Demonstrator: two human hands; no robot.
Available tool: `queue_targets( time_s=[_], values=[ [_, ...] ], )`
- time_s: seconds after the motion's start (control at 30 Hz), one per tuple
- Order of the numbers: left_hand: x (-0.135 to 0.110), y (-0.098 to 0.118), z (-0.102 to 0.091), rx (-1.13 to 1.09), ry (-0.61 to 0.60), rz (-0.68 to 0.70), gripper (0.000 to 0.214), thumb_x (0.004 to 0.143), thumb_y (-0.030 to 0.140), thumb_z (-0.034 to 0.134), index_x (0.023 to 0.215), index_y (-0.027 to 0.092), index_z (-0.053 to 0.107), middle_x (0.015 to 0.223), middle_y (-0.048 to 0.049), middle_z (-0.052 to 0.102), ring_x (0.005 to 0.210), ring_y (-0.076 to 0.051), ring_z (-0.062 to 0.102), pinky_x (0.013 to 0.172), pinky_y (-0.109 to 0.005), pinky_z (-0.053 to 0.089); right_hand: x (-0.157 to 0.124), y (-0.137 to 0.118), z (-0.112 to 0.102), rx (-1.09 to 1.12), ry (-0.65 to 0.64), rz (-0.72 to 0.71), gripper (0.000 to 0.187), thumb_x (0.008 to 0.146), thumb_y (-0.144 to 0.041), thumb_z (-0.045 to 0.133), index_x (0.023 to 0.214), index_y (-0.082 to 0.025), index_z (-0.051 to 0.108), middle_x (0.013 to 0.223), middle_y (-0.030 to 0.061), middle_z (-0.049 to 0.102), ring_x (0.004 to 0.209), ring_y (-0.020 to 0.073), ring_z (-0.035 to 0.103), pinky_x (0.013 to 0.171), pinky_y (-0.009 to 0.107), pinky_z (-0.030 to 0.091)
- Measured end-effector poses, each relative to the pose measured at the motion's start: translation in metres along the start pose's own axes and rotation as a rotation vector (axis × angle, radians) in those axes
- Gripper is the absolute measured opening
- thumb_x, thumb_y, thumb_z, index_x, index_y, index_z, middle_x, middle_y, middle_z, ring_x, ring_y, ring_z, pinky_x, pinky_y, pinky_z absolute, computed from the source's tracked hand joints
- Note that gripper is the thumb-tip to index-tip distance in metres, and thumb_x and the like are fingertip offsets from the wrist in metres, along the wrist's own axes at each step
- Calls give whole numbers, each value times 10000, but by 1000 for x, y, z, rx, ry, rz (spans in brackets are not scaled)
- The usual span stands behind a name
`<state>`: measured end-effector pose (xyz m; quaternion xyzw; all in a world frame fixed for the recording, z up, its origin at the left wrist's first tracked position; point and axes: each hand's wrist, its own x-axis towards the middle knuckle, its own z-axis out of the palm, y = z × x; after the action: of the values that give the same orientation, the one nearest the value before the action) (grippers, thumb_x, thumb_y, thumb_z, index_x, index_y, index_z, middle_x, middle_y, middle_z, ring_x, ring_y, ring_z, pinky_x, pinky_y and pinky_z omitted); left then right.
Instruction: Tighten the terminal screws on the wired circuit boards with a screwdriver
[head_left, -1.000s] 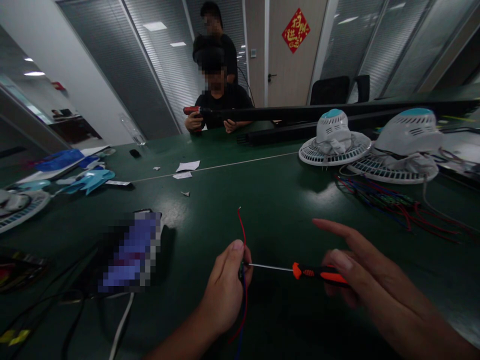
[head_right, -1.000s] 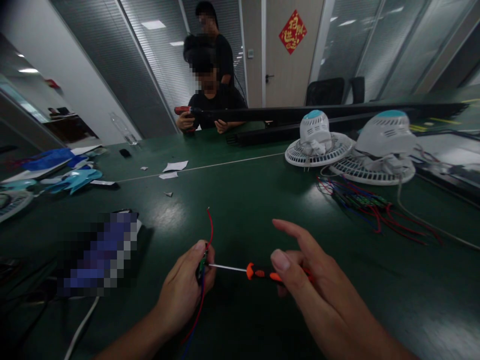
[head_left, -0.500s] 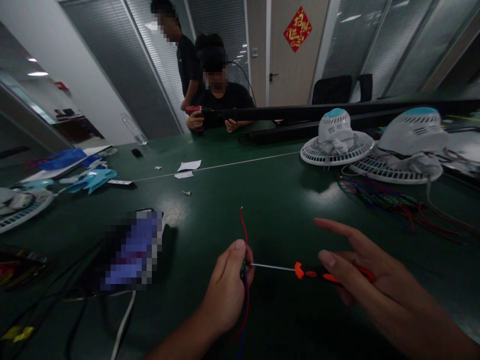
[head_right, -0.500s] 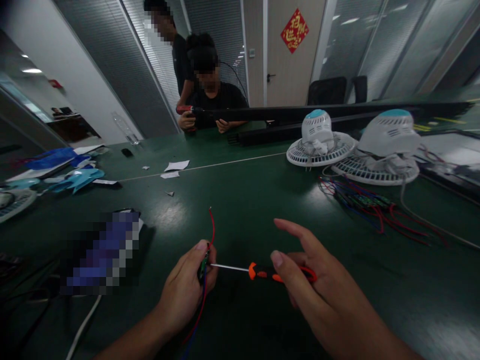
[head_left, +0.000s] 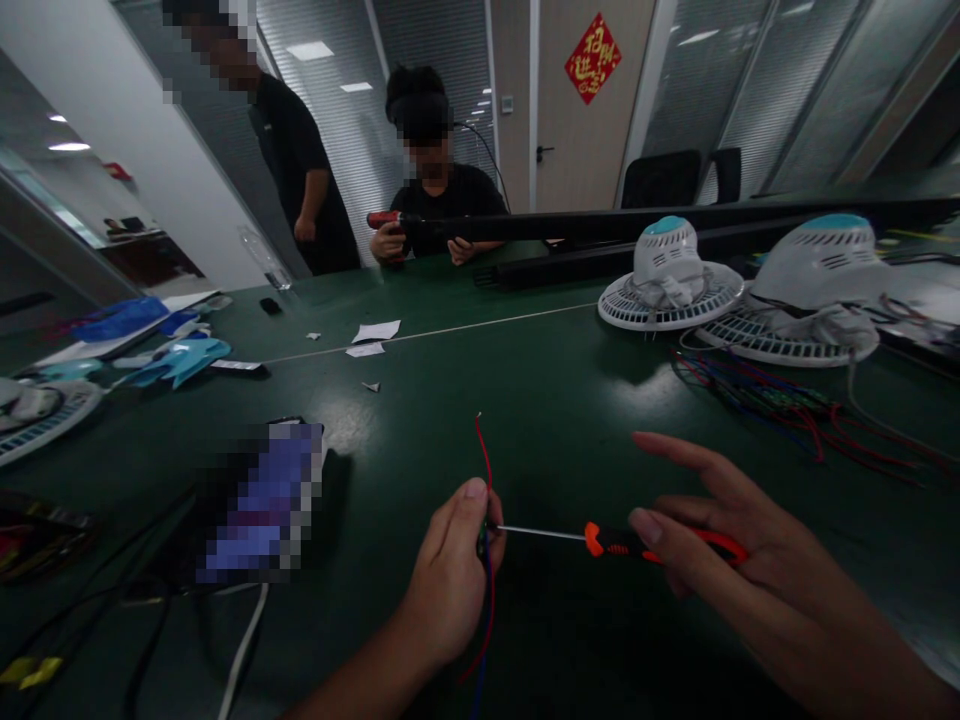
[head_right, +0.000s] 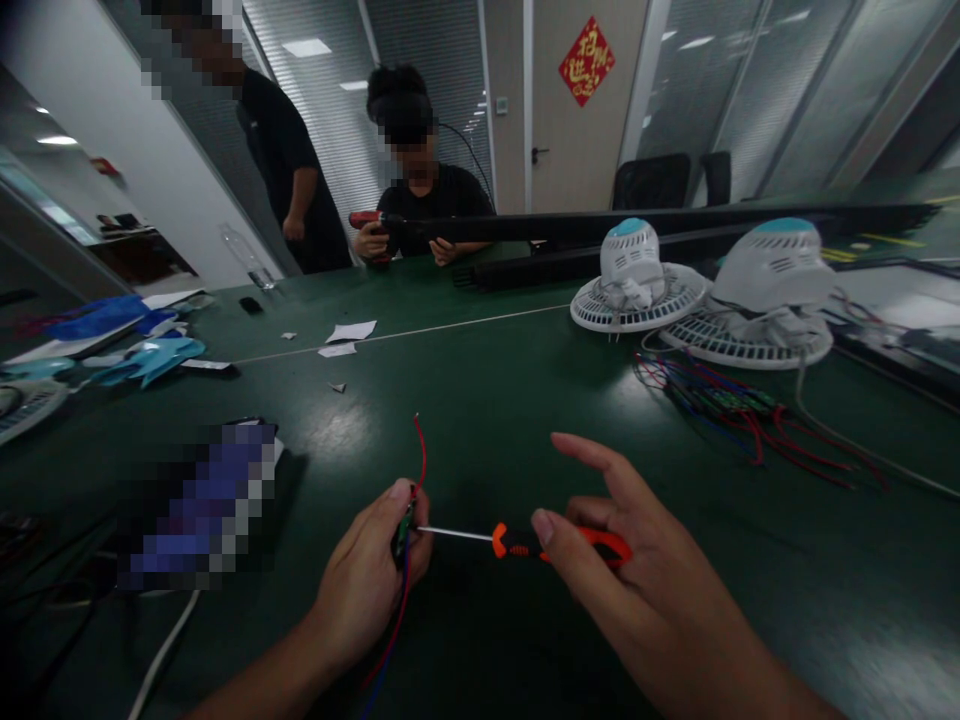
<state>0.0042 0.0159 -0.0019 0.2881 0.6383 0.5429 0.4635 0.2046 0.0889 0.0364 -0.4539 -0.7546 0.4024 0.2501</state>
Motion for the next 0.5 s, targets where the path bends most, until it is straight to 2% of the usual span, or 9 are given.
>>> queue_targets(
  time_s=[0.2,0.33,0.4,0.5],
  values=[
    [0,0,0,-6,5,7,462,875,586,422,706,180,562,477,46,420,441,-107,390,460,-231,348,1,-4,0,43,23,14,616,849,-567,521,1363,-230,476,667,44,702,599,260,692,373,308,482],
    [-1,2,1,31,30,16,463,870,584,432,687,179,564,494,35,448,467,-112,416,488,-237,365,0,-4,0,-1,27,-8,596,877,-580,466,1339,-206,513,702,47,714,646,245,706,477,322,537],
    [-1,3,1,35,37,13,465,873,582,426,684,179,562,493,35,447,468,-113,413,488,-239,360,0,-3,0,-34,11,-20,623,899,-605,392,1342,-187,524,658,36,698,588,220,689,485,320,536],
    [-1,2,1,13,22,3,465,874,587,416,700,181,562,483,44,428,451,-112,394,475,-239,346,-1,0,0,-75,-3,11,652,934,-602,303,1383,-175,508,491,-17,609,441,183,616,401,282,475]
  ],
)
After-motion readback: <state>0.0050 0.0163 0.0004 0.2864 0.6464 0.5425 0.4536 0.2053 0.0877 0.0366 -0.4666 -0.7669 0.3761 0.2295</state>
